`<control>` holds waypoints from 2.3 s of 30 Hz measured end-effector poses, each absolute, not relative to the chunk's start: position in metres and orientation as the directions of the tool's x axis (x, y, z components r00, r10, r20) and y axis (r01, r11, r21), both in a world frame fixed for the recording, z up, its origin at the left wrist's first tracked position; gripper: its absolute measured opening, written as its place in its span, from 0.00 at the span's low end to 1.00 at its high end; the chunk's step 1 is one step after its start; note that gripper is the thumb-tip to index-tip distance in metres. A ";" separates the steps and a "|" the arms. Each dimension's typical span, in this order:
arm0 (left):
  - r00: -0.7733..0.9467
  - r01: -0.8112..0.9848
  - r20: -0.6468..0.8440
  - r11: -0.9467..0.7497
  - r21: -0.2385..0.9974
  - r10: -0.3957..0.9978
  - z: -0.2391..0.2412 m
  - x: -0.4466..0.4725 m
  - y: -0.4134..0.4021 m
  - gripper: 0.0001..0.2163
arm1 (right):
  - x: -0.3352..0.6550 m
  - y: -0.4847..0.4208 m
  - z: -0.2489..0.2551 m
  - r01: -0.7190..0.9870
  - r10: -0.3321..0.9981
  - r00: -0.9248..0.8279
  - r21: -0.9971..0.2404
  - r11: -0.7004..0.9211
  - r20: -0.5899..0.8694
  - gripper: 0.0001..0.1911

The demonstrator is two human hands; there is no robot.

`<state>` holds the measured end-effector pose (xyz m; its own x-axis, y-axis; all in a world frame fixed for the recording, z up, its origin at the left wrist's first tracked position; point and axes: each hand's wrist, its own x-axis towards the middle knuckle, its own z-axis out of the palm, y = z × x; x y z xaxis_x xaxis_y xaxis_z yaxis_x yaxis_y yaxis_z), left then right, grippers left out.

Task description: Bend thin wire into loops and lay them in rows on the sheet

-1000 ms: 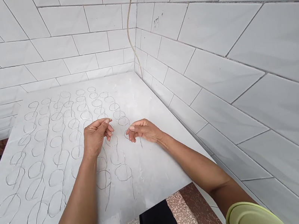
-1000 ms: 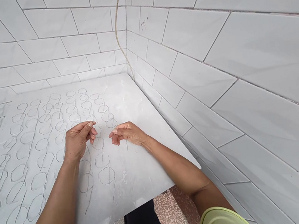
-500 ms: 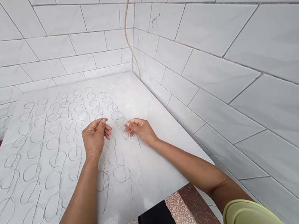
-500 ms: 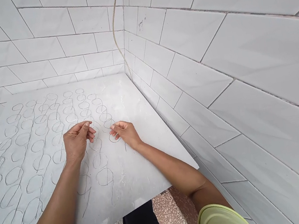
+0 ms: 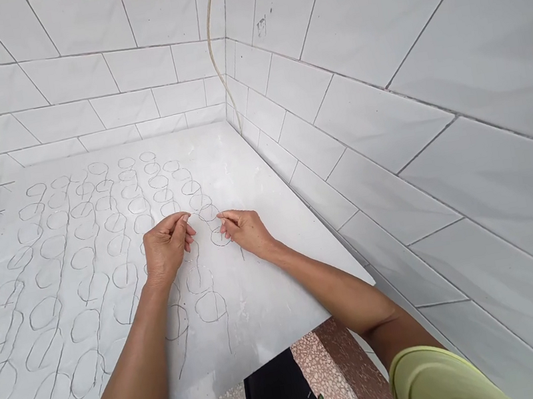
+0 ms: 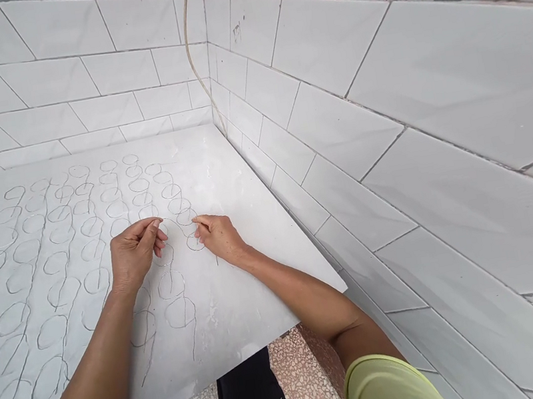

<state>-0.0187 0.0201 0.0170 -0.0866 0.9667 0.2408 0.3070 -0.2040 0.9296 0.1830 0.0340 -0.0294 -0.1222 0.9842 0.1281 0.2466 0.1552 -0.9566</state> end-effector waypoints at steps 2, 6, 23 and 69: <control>-0.078 0.314 0.239 -0.204 0.927 0.968 0.016 -0.018 0.021 0.09 | 0.184 0.034 -0.030 0.303 0.980 -0.132 -0.935 0.185 0.152 0.21; -0.042 0.327 0.243 -0.217 0.920 0.969 0.015 -0.018 0.020 0.09 | 0.186 0.034 -0.029 0.418 0.957 -0.157 -0.861 0.289 0.245 0.22; -0.141 0.262 0.282 -0.238 0.935 0.949 0.015 -0.012 0.018 0.11 | 0.180 0.020 -0.010 0.715 0.649 -0.231 -0.326 0.618 0.725 0.14; -0.089 0.150 0.244 -0.229 0.962 0.966 0.016 -0.010 0.018 0.11 | 0.198 0.033 -0.008 0.272 0.895 -0.347 -0.883 0.383 0.281 0.15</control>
